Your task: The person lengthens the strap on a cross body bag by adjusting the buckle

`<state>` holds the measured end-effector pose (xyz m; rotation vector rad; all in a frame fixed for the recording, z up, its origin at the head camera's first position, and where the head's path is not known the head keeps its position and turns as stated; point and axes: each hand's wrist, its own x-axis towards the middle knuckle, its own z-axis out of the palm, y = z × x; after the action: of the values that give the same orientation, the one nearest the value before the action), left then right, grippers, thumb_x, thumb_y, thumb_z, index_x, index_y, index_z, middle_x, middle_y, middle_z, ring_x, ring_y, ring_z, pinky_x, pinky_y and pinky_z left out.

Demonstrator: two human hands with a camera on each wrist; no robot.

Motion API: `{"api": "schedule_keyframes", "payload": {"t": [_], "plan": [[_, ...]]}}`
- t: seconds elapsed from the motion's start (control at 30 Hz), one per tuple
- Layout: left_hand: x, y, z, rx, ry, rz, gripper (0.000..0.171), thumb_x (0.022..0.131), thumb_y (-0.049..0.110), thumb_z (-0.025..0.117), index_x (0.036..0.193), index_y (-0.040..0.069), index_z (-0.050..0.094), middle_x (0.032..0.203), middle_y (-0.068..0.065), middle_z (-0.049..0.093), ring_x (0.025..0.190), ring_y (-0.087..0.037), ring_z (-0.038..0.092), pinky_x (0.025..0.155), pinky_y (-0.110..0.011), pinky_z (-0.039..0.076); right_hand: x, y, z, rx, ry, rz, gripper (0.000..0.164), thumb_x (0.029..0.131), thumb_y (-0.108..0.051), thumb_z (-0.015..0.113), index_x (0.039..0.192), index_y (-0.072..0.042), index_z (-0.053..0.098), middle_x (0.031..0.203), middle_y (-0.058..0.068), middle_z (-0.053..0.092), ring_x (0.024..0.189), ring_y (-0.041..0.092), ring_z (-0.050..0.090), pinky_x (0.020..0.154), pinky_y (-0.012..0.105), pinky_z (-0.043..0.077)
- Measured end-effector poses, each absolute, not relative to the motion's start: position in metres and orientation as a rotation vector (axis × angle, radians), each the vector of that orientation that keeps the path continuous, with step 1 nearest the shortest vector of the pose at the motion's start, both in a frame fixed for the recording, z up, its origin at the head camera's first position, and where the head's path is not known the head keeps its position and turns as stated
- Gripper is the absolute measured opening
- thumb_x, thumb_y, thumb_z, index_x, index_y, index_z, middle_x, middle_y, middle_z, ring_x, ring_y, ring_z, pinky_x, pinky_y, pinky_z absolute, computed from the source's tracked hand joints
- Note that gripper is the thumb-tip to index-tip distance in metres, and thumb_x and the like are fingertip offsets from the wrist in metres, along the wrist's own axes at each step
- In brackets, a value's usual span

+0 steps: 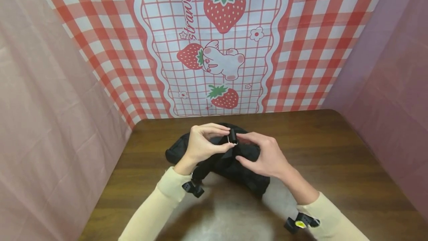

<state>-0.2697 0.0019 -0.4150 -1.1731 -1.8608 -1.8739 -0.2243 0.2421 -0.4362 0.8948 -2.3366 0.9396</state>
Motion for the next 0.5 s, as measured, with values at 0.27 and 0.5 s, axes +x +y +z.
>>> {"api": "schedule_keyframes", "payload": {"t": [0.27, 0.5], "plan": [[-0.27, 0.003, -0.416, -1.198, -1.846, -1.877, 0.028, 0.072, -0.011, 0.091, 0.098, -0.011, 0.081, 0.104, -0.029, 0.079, 0.096, -0.034, 0.08, 0.088, -0.038, 0.068, -0.227, 0.227, -0.428, 0.836, -2.236, 1.003, 0.051, 0.068, -0.005, 0.099, 0.115, -0.009, 0.082, 0.101, 0.001, 0.082, 0.083, 0.014, 0.079, 0.083, 0.009, 0.06], [-0.272, -0.003, -0.415, -1.192, -1.855, -1.86, 0.029, 0.071, -0.01, 0.092, 0.098, -0.01, 0.081, 0.103, -0.028, 0.079, 0.096, -0.033, 0.08, 0.089, -0.038, 0.068, -0.224, 0.241, -0.422, 0.845, -2.361, 0.924, 0.05, 0.075, -0.007, 0.096, 0.122, -0.01, 0.08, 0.106, 0.001, 0.081, 0.088, 0.017, 0.079, 0.081, 0.02, 0.065]]}}
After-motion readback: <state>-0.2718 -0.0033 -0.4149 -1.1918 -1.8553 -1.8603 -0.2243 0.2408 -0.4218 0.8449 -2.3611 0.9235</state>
